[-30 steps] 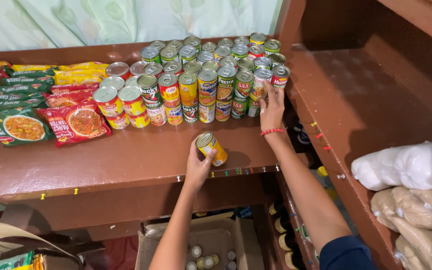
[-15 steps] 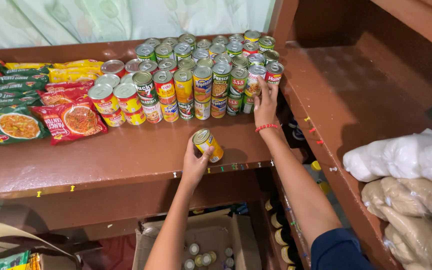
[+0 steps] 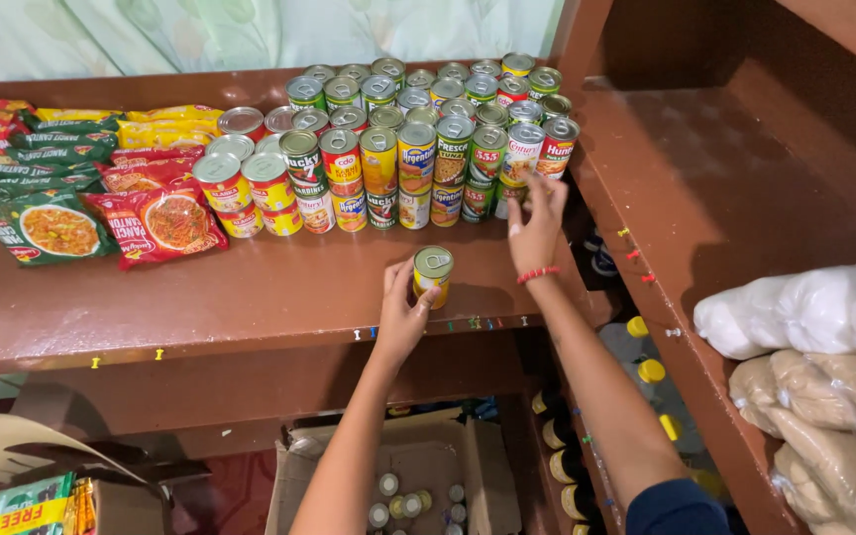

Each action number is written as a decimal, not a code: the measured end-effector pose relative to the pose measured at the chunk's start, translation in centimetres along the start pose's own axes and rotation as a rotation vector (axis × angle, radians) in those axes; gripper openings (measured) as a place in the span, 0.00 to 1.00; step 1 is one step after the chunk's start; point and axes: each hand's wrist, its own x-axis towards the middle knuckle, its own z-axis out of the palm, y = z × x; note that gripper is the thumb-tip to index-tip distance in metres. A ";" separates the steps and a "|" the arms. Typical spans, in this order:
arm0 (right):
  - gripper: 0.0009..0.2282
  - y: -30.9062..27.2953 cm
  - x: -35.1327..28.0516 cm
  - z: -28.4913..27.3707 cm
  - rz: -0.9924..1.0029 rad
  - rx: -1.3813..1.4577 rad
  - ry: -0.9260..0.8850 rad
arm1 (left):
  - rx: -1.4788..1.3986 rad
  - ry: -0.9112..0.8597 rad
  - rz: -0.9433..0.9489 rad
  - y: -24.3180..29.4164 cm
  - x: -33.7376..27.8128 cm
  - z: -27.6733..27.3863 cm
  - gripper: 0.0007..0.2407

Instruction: Stocking canned goods from a box onto retail shelves.

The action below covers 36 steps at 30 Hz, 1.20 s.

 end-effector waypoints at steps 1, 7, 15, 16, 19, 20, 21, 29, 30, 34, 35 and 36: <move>0.26 0.3 -1.4 0.3 -0.001 -0.001 0.001 | -0.001 -0.001 0.001 -0.4 0.1 0.1 0.23; 0.30 -5.0 -6.7 -0.3 0.207 0.603 -0.744 | 0.072 0.027 0.001 -1.5 0.1 0.1 0.25; 0.30 -4.0 -8.8 1.5 0.338 0.421 -0.621 | -0.231 -0.006 -0.106 -3.6 0.4 0.2 0.23; 0.30 -4.2 -8.5 1.1 0.341 0.416 -0.616 | -0.235 -0.012 -0.108 -3.4 0.5 0.2 0.23; 0.28 -4.5 -8.2 0.0 0.182 0.297 -0.515 | -0.326 -0.123 -0.084 -2.2 0.3 -0.2 0.25; 0.27 -4.2 -8.3 -0.2 0.266 0.341 -0.495 | -0.263 -0.147 -0.103 -1.4 0.3 -0.2 0.25; 0.26 -3.9 -8.2 -0.3 0.346 0.387 -0.472 | -0.197 -0.171 -0.117 -0.6 0.5 -0.4 0.25; 0.26 5.5 -4.7 -0.6 0.437 0.304 0.076 | -0.104 -0.145 -0.164 -0.4 0.7 -0.3 0.25; 0.26 6.0 -4.0 -1.1 0.423 0.171 0.135 | -0.065 -0.145 -0.183 -0.3 0.7 -0.3 0.25; 0.27 9.0 -3.4 -1.1 0.443 0.125 0.147 | -0.043 -0.131 -0.099 -1.1 0.4 0.0 0.25; 0.27 9.4 -3.3 -0.9 0.474 0.096 0.143 | -0.029 -0.126 -0.093 -1.1 0.5 -0.1 0.25; 0.27 9.8 -3.3 -0.7 0.505 0.067 0.139 | -0.015 -0.121 -0.088 -1.0 0.5 -0.2 0.25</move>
